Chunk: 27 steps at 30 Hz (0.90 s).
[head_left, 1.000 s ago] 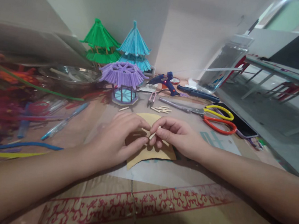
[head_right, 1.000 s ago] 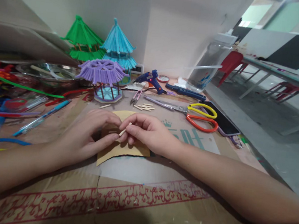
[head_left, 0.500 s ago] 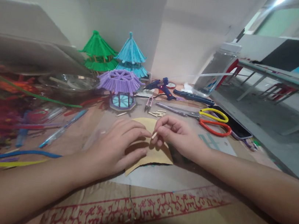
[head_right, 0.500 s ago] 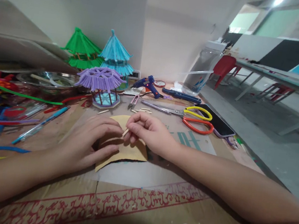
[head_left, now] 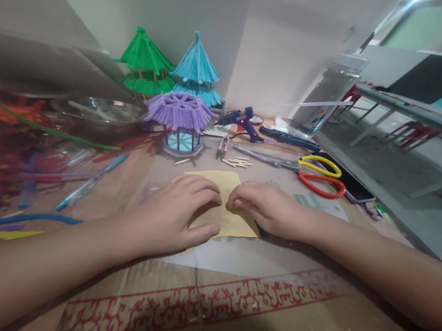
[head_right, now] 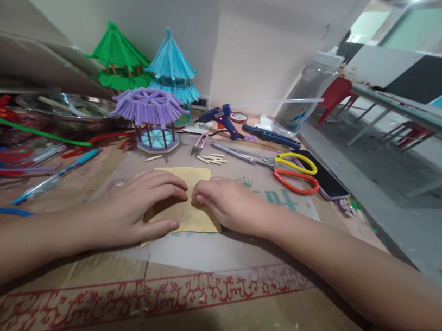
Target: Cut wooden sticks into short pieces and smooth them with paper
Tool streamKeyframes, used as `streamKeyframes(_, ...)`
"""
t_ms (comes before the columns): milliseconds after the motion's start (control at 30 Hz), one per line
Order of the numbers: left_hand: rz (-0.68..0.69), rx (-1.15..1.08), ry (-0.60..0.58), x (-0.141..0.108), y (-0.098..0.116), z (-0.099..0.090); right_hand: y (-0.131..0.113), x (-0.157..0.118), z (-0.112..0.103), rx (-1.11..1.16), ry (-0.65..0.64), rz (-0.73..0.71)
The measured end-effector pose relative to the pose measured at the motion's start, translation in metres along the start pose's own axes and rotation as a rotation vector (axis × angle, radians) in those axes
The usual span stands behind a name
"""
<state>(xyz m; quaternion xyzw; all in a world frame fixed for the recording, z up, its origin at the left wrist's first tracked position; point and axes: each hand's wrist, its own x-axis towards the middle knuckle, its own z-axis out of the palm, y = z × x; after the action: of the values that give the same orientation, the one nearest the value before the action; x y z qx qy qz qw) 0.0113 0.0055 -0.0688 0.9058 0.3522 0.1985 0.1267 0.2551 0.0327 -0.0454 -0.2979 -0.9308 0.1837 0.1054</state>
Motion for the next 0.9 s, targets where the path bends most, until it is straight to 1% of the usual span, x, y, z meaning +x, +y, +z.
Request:
streamKeyframes(100,0.007,-0.002,-0.001,0.000,-0.001,0.001,-0.001,0.000,0.000,-0.047,0.001,0.026)
streamKeyframes(167,0.005,0.000,-0.006,0.000,-0.002,0.001,-0.001,0.001,0.001,-0.118,0.009,0.049)
streamKeyframes(267,-0.002,0.013,-0.011,0.000,-0.002,0.001,0.000,0.001,0.003,-0.245,0.025,0.037)
streamKeyframes(333,-0.007,0.021,-0.013,0.001,-0.002,0.001,0.000,0.001,0.003,-0.276,0.024,0.031)
streamKeyframes(467,-0.009,0.013,-0.012,0.001,-0.002,0.002,-0.009,-0.001,0.000,-0.182,0.034,0.076)
streamKeyframes(567,-0.003,0.009,-0.004,0.000,-0.003,0.002,-0.019,-0.004,-0.001,-0.071,0.001,0.022)
streamKeyframes(633,0.003,0.018,0.004,0.000,-0.004,0.003,-0.021,-0.004,0.000,-0.038,-0.037,-0.029)
streamKeyframes(700,0.005,0.026,-0.001,0.001,-0.004,0.002,-0.017,-0.001,0.000,-0.083,-0.041,-0.042)
streamKeyframes(800,0.001,0.032,-0.018,0.003,-0.004,0.002,-0.007,0.005,0.001,-0.237,0.006,0.027)
streamKeyframes(867,-0.003,0.030,-0.023,0.003,-0.004,0.002,-0.003,0.007,0.001,-0.238,0.029,0.060)
streamKeyframes(900,-0.001,0.028,-0.021,0.003,-0.004,0.002,-0.003,0.006,0.001,-0.180,0.012,0.020)
